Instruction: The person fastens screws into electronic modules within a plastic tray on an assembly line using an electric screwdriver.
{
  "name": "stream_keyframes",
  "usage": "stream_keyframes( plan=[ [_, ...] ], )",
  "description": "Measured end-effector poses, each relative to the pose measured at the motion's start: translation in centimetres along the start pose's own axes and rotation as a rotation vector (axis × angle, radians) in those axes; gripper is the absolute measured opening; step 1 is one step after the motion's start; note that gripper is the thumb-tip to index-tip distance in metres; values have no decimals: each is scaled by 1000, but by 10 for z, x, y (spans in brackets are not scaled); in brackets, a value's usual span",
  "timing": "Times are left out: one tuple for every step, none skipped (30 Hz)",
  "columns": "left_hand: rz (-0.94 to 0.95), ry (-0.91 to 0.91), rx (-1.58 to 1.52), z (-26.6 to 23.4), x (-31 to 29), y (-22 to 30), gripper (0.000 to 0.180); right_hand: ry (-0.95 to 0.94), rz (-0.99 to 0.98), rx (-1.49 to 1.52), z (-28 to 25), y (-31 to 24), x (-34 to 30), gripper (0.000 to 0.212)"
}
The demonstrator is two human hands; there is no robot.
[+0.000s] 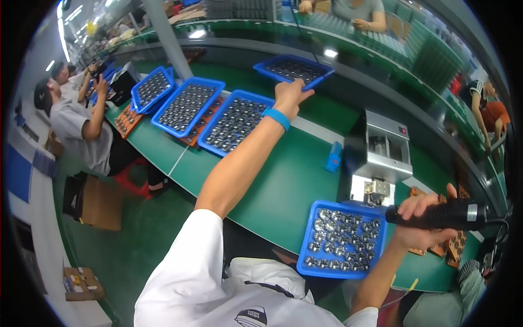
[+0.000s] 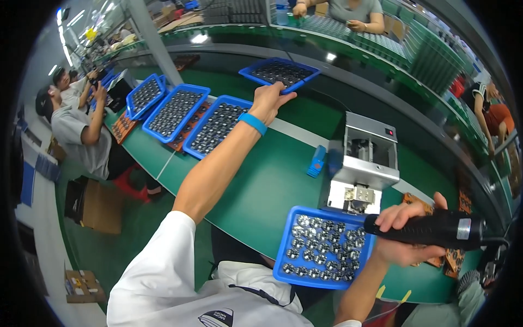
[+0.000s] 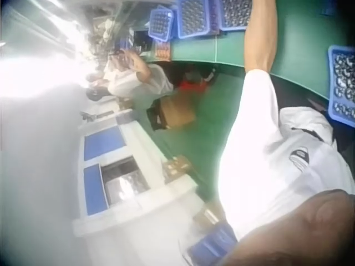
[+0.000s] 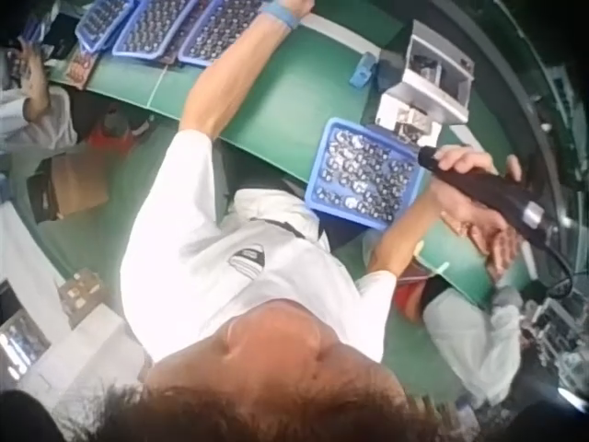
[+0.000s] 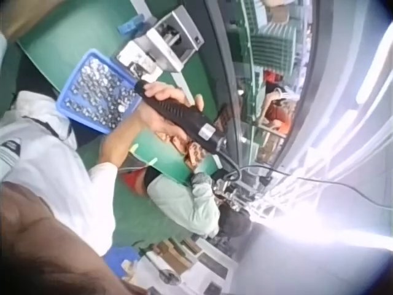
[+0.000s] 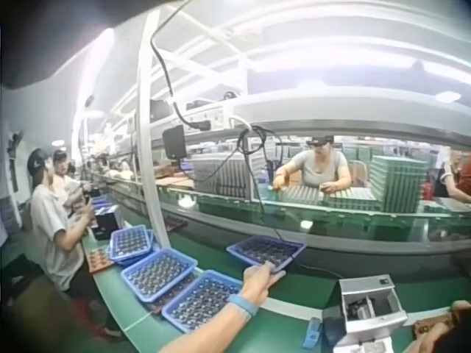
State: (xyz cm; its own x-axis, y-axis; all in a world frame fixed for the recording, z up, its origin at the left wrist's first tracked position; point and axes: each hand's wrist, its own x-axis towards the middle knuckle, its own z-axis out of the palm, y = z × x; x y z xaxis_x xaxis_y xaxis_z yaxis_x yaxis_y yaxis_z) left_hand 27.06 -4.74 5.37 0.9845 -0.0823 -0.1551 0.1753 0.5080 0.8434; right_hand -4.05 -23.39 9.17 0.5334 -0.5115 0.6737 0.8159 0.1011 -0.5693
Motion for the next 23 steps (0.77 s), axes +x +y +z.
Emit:
stream_keyframes(
  plan=[
    [33, -48, -1, -6, -14, 8, 14, 10, 3, -6, -1, -1, 0, 92],
    [43, -90, -4, -16, -27, 17, 13, 7, 8, 3, -1, -2, 0, 92],
    [53, -138, -10, -25, -40, 27, 13, 7, 7, -11, 0, -5, 0, 92],
    [92, -167, 4, -35, -55, 36, 14, 10, 6, -28, 1, -6, 1, 92],
    [118, -151, 31, -43, -71, 47, 14, 9, 5, -27, 1, -5, 1, 92],
    [145, -133, 56, -53, -85, 55, 14, 1, 11, -16, 1, -5, 1, 92],
    [190, -120, 40, -65, -94, 61, 15, -8, 17, -2, 2, -3, 1, 91],
    [235, -90, 47, -77, -102, 65, 15, -12, 17, 0, 2, -2, 1, 91],
    [283, -60, 54, -89, -108, 71, 15, -24, 21, -6, 3, -1, 0, 91],
    [304, -21, 69, -101, -110, 74, 14, -33, 24, -16, 3, -1, 0, 90],
    [335, 2, 78, -113, -110, 78, 14, -36, 23, -16, 3, 0, -2, 90],
    [368, 26, 87, -124, -110, 82, 14, -32, 26, -14, 3, -1, -2, 90],
    [389, 39, 99, -136, -108, 86, 15, -25, 28, -12, 3, 0, -2, 90],
    [389, 53, 103, -147, -106, 93, 15, -28, 24, -9, 2, 1, -1, 90],
    [385, 68, 107, -155, -107, 99, 16, -28, 23, -9, 2, 1, -2, 90],
    [416, 89, 94, -159, -111, 103, 14, -28, 22, -9, 1, 1, -2, 90],
    [401, 111, 112, -165, -113, 106, 14, -27, 21, -8, 0, 0, -3, 90],
    [390, 134, 129, -172, -115, 111, 14, -30, 20, -9, 0, 0, -3, 91],
    [369, 153, 118, -183, -111, 111, 14, -31, 21, -11, 0, 0, -3, 91],
    [370, 152, 118, -193, -109, 112, 14, -31, 20, -10, 0, 0, -4, 91],
    [369, 162, 114, -199, -107, 113, 14, -30, 20, -11, 0, 0, -3, 91],
    [368, 172, 110, -205, -105, 113, 14, -29, 21, -11, -1, 0, -3, 91],
    [362, 178, 109, -210, -103, 114, 16, -29, 19, -11, -1, 0, -2, 91]
  ],
)
